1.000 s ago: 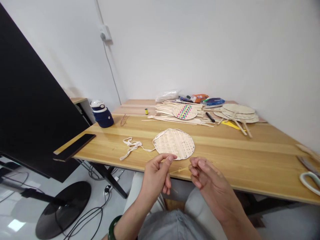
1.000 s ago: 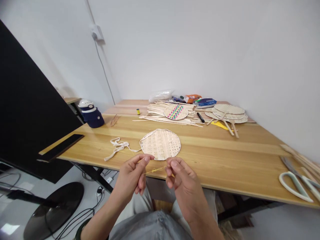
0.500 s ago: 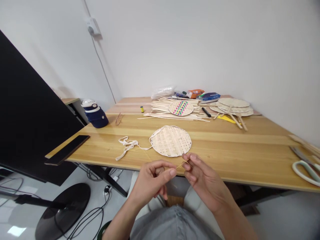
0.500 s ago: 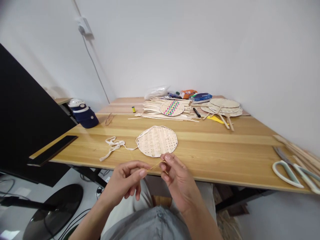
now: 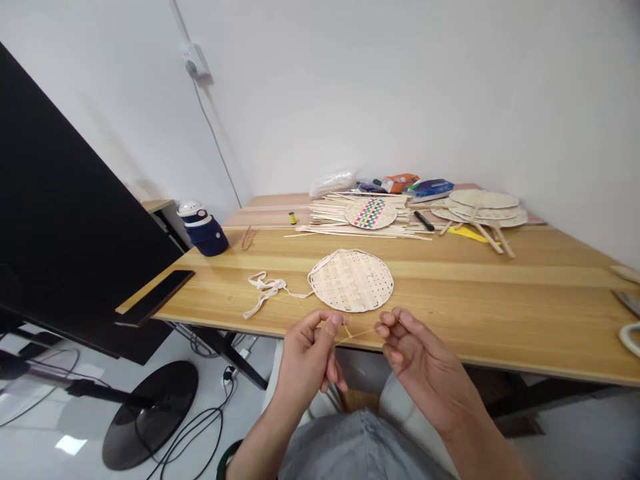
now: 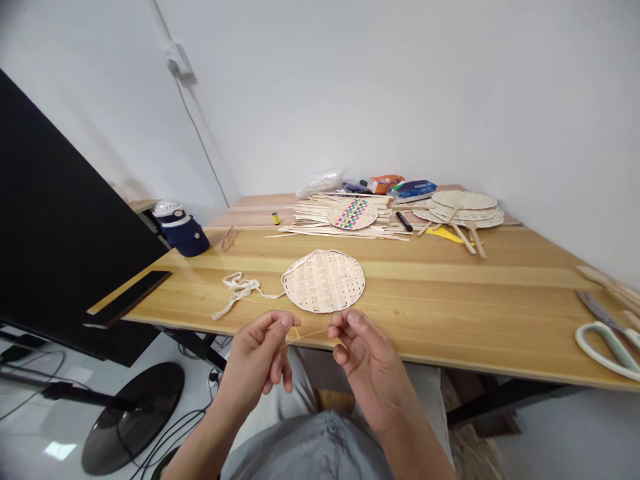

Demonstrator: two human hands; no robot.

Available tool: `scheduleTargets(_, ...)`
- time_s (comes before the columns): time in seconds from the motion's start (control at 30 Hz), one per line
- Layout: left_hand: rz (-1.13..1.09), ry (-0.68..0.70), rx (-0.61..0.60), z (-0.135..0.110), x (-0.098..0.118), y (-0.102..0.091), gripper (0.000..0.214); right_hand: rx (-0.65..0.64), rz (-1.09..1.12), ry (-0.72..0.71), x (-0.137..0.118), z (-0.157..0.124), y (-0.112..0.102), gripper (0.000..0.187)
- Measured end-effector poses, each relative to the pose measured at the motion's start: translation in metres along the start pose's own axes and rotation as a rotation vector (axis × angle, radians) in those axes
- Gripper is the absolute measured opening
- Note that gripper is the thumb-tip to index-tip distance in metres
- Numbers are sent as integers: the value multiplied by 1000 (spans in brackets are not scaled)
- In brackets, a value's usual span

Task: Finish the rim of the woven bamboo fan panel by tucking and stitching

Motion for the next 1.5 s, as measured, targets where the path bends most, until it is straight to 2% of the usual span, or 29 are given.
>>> scheduleTargets(0.13, -91, 24, 9, 2, -3, 1, 34, -32, 5, 43, 2, -1, 2, 24)
scheduleTargets(0.37, -129, 49, 47, 4, -3, -2, 33, -37, -183, 23, 6, -2, -5, 23)
scheduleTargets(0.5, -141, 41, 33, 8, -4, -6, 37, -15, -178, 0, -1, -2, -10, 23)
scheduleTargets(0.77, -170, 50, 114, 18, -2, -18, 53, 88, 50, -54, -46, -1, -31, 30)
scheduleTargets(0.9, -156, 86, 187, 19, 5, -35, 57, 177, 20, -165, -80, -2, -51, 33)
scheduleTargets(1.0, -128, 102, 245, 13, 8, -49, 57, 239, -17, -269, -99, -8, -58, 37)
scheduleTargets(1.17, 29, -1, 295, 8, -8, -77, 66, 270, -112, -335, -105, -12, -53, 38)
scheduleTargets(1.3, 422, -7, 240, 11, -19, -97, 72, 249, -287, -397, -96, -13, -46, 36)
scheduleTargets(1.37, 659, 61, 161, 7, -13, -99, 60, 239, -417, -412, -90, -14, -40, 35)
scheduleTargets(1.43, 809, 206, 111, -2, 1, -94, 40, 227, -591, -400, -81, -16, -33, 38)
scheduleTargets(1.5, 830, 410, 160, -16, 21, -84, 28, 212, -744, -379, -72, -17, -24, 41)
Point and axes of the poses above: each hand's wrist, its own z-axis towards the middle knuckle, its own y-axis out of the palm, x = y × z, the point moved 3 cm from there along z, towards the middle knuckle, and after that the axes turned 5 degrees about -z, right-handed, at the moved point
